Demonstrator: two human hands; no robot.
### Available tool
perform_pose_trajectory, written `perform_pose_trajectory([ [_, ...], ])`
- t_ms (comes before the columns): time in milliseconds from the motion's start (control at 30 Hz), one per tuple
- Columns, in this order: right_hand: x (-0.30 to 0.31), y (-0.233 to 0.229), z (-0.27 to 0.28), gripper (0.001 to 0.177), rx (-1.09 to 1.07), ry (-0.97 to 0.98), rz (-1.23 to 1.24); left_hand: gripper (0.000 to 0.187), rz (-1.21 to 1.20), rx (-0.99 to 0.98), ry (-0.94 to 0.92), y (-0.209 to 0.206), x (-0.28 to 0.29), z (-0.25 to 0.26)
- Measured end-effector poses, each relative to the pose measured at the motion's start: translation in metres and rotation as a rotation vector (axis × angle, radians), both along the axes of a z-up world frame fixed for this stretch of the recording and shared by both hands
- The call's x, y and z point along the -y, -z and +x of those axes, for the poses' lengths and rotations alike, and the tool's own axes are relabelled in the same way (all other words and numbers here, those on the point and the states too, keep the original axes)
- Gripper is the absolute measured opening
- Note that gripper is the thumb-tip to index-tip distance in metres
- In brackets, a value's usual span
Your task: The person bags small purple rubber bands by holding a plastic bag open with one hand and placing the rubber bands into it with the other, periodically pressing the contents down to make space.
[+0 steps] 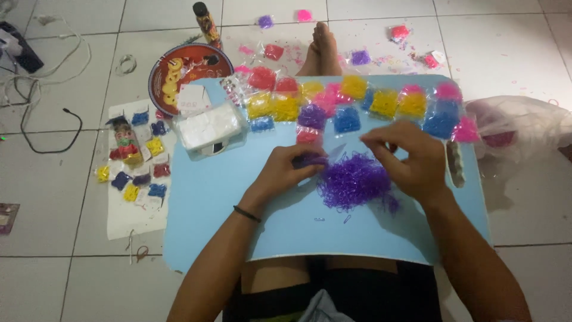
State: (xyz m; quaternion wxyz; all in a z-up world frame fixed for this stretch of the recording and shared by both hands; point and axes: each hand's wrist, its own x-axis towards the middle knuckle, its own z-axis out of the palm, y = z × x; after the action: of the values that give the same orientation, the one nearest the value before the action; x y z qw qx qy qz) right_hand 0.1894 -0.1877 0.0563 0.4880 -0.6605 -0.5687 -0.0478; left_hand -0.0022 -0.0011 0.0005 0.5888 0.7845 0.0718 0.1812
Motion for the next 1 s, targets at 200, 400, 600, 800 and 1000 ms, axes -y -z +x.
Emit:
perform_pose_trajectory([
  [200, -0.037, -0.037, -0.008, 0.011, 0.039, -0.215, -0.202, 0.028, -0.035, 0.003, 0.022, 0.001, -0.002, 0.002],
  [400, -0.050, -0.048, -0.010, 0.015, 0.082, -0.247, -0.541, 0.030, -0.017, 0.015, 0.020, 0.002, -0.004, 0.002],
  [600, -0.068, -0.041, -0.003, 0.015, 0.146, -0.293, -0.533, 0.030, -0.094, -0.048, 0.005, -0.009, -0.002, 0.003],
  [800, -0.058, -0.018, 0.010, 0.015, 0.090, -0.267, -0.570, 0.030, -0.139, -0.077, -0.003, 0.004, 0.007, 0.003],
  [1000, -0.041, -0.029, 0.026, 0.017, 0.062, -0.217, -0.574, 0.029, -0.149, -0.077, -0.005, 0.005, 0.007, 0.006],
])
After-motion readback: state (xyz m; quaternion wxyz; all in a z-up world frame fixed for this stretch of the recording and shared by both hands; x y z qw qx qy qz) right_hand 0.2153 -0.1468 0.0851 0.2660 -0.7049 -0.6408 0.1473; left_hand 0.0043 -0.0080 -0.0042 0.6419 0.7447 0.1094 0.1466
